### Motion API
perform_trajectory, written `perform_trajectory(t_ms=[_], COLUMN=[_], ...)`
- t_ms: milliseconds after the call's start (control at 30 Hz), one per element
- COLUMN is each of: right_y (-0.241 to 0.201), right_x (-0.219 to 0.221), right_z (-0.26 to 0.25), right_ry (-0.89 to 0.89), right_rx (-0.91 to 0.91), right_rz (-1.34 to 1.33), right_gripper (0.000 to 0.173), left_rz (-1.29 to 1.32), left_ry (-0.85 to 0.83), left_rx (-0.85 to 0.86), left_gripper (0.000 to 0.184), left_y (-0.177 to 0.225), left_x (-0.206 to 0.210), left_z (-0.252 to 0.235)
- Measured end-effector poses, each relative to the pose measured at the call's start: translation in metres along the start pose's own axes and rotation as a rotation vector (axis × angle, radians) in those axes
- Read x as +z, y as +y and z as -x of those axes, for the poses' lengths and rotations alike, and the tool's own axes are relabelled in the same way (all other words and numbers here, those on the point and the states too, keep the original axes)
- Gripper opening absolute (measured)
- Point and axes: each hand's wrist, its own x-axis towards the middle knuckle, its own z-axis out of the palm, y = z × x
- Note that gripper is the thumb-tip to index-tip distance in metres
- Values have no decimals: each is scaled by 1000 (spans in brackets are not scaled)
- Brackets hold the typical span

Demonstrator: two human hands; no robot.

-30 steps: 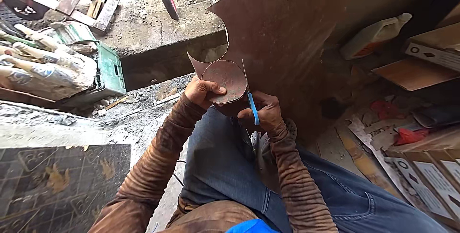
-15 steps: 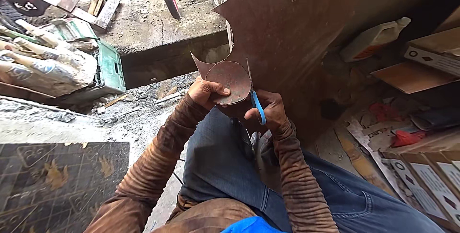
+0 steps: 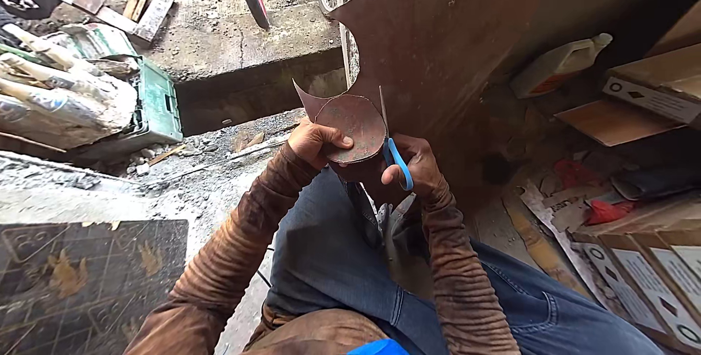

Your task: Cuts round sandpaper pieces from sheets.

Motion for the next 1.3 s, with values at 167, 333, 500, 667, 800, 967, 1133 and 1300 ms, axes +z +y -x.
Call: perform_trajectory(t_ms=[167,333,500,667,800,967,1133,1300], right_y=[-3,-3,1,-10,-12,-10,-8,-13], right_x=[-2,2,-1,-5,-7,-7,-4,-6], right_z=[1,4,5,-2,-7,-5,-1,-4], right_ry=[17,104,46,-83,-74,-44,17,-47], right_rx=[-16,-33,12,83,44,13,6,62], right_rz=[79,143,123,115,130,148,188,152], right_gripper=[55,46,47,59,56,52,45,54], left_rz=[5,14,-1,-9,-13,4,11,0], left_ry=[-41,-17,-33,-50,-26,-49,-42,-54], left_rx=[-4,-6,-64,-79,-75,-70,-86,-84], left_gripper=[31,29,25,29,26,27,25,25], left_y=[1,1,3,2,8,5,5,4], left_x=[-5,-5,-9,-17,-9,-11,-10,-15], left_z=[-2,0,2,3,5,2,4,5])
